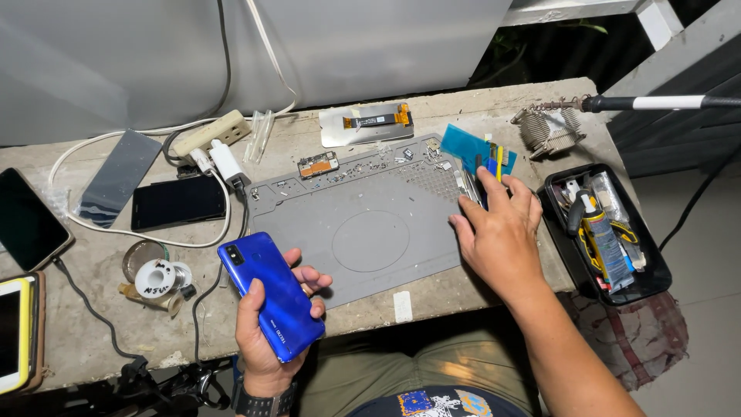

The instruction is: Inspecting and organizing various smartphones on a repair workbench

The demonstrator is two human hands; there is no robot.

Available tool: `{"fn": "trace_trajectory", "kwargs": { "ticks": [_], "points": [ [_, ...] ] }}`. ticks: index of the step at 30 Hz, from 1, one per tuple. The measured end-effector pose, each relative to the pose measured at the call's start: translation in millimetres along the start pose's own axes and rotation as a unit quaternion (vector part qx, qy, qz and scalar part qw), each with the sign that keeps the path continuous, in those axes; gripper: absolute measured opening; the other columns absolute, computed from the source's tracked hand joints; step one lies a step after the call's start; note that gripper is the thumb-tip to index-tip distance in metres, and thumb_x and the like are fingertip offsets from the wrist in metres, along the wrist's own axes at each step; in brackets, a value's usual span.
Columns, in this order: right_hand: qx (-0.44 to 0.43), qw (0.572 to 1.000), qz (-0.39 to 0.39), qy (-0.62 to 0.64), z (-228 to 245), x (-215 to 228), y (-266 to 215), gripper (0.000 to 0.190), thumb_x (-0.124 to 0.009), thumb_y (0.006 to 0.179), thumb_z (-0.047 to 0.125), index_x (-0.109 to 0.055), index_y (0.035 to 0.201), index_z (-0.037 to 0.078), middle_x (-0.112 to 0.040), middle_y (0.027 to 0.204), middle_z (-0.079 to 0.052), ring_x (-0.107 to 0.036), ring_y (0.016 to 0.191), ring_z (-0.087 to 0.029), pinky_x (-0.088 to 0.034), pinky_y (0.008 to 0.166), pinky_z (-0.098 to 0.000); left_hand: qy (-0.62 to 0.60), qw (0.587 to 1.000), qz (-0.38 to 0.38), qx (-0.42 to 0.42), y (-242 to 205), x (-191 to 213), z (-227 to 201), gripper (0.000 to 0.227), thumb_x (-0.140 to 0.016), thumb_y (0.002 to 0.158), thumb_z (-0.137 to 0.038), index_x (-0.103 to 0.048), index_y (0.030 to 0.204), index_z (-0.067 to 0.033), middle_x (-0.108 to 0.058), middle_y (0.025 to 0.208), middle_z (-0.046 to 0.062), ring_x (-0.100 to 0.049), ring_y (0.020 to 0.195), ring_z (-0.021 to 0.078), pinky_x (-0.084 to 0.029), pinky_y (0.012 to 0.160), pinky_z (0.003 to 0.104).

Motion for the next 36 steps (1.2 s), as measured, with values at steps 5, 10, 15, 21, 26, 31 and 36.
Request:
{"fn": "trace_trajectory", "kwargs": {
  "ticks": [5,10,15,21,26,31,36],
  "points": [
    [-0.012,0.994,-0.002,0.108,28,7,3,0.029,-0.083,0.093,0.026,-0.082,0.114,0.005,-0.066,0.151,-0.019,-0.053,0.135,-0.045,-0.041,0.108,-0.0654,0.004,1.000,0.002,-0.005,-1,-2,0,0.071,-0.063,0.102,-0.045,-0.055,0.148,0.0080,-0.072,0.111,0.027,-0.071,0.107,0.0434,-0.055,0.060,0.036],
    [0.068,0.965,-0.018,0.251,79,16,1,0.035,-0.080,0.096,0.012,-0.074,0.124,-0.010,-0.071,0.133,-0.027,-0.063,0.122,-0.042,-0.058,0.109,-0.0523,0.007,1.000,-0.004,-0.007,-1,-3,-1,0.069,-0.064,0.102,-0.045,-0.056,0.146,0.0080,-0.072,0.110,0.028,-0.071,0.106,0.0429,-0.056,0.060,0.036],
    [0.101,0.969,0.051,0.222,90,-8,-8,0.047,-0.078,0.098,0.032,-0.070,0.135,0.005,-0.069,0.143,-0.014,-0.063,0.134,-0.037,-0.054,0.096,-0.0526,-0.009,1.000,-0.013,-0.001,-1,1,2,0.070,-0.063,0.102,-0.045,-0.055,0.147,0.0080,-0.073,0.111,0.027,-0.072,0.106,0.0430,-0.055,0.060,0.036],
    [0.099,0.972,0.095,0.188,83,-25,-17,0.066,-0.072,0.100,0.049,-0.060,0.154,0.012,-0.054,0.169,-0.011,-0.048,0.158,-0.034,-0.043,0.114,-0.0571,-0.010,1.000,-0.013,0.010,0,-1,2,0.070,-0.062,0.101,-0.045,-0.055,0.148,0.0066,-0.073,0.109,0.025,-0.072,0.107,0.0407,-0.056,0.060,0.034],
    [0.069,0.963,0.202,0.166,78,-24,7,0.080,-0.055,0.105,0.058,-0.041,0.167,0.010,-0.036,0.177,-0.014,-0.031,0.164,-0.033,-0.025,0.124,-0.0582,-0.006,1.000,-0.022,0.007,0,-1,2,0.071,-0.064,0.100,-0.045,-0.055,0.147,0.0067,-0.072,0.108,0.025,-0.072,0.106,0.0404,-0.056,0.058,0.033],
    [0.000,0.951,0.281,0.130,54,-30,19,0.085,-0.042,0.108,0.064,-0.030,0.171,0.008,-0.026,0.179,-0.015,-0.018,0.167,-0.031,-0.012,0.131,-0.0577,-0.007,1.000,-0.026,0.010,0,0,1,0.073,-0.066,0.097,-0.046,-0.055,0.147,0.0056,-0.072,0.108,0.025,-0.072,0.106,0.0411,-0.056,0.057,0.033],
    [-0.010,0.972,0.168,0.161,55,-13,12,0.076,-0.062,0.106,0.048,-0.045,0.165,0.003,-0.040,0.174,-0.020,-0.030,0.164,-0.038,-0.021,0.133,-0.0596,-0.005,1.000,-0.022,0.009,0,-1,2,0.072,-0.065,0.098,-0.046,-0.055,0.147,0.0057,-0.072,0.108,0.025,-0.071,0.106,0.0407,-0.056,0.057,0.033]
  ]
}}
Point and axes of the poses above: each hand's wrist, its own y-axis towards the middle knuckle, its own x-axis out of the back of the hand, z = x × y, the point moved 4 cm from there along y, towards the middle knuckle
